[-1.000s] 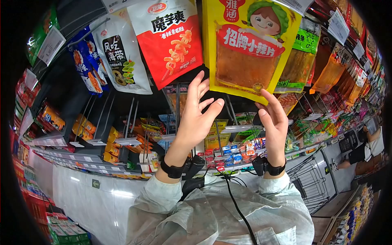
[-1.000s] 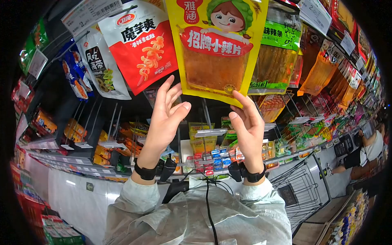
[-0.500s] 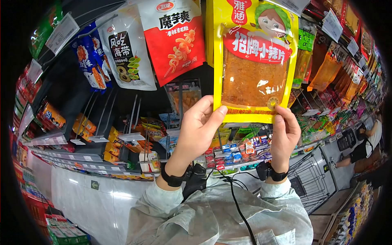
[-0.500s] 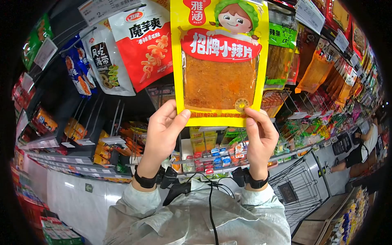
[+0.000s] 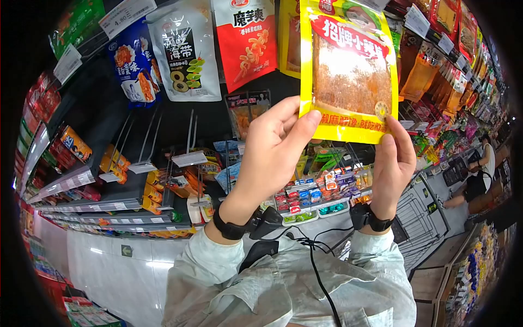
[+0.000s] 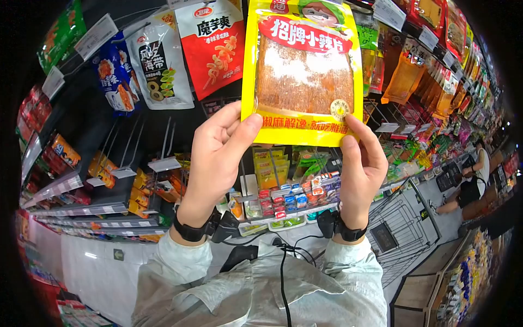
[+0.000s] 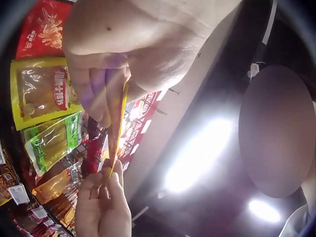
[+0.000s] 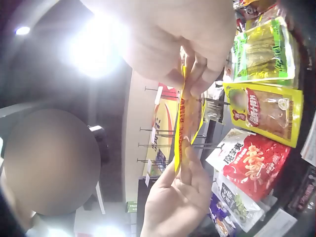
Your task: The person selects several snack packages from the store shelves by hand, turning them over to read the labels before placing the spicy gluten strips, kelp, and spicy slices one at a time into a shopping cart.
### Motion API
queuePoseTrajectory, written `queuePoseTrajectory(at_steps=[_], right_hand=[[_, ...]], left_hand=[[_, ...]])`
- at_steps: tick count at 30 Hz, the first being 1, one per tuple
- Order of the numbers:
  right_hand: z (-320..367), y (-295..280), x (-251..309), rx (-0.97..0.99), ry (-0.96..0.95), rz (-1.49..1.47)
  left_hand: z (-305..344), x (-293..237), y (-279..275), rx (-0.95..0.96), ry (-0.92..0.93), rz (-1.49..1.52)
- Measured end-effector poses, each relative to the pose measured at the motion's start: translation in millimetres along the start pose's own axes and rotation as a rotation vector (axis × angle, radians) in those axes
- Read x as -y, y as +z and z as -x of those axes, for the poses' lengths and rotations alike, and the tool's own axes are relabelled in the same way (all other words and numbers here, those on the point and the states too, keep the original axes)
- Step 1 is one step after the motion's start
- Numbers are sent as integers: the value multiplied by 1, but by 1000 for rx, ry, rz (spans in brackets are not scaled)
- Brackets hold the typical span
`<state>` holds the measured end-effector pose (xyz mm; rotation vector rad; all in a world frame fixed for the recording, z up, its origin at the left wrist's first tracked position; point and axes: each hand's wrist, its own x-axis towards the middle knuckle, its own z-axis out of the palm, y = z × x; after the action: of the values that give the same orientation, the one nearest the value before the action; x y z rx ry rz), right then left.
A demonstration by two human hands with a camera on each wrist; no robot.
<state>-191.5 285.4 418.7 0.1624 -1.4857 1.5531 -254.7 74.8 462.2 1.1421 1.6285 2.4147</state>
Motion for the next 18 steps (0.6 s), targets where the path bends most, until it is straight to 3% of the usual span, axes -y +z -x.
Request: queuePoseTrajectory(at_steps=[7,18], right_hand=[[16,-10,25,18,-33,8],[66,-30,19,164,133,3]], left_hand=[[19,-15,6,54,-64,81],[75,15,-16,50,-170,36]])
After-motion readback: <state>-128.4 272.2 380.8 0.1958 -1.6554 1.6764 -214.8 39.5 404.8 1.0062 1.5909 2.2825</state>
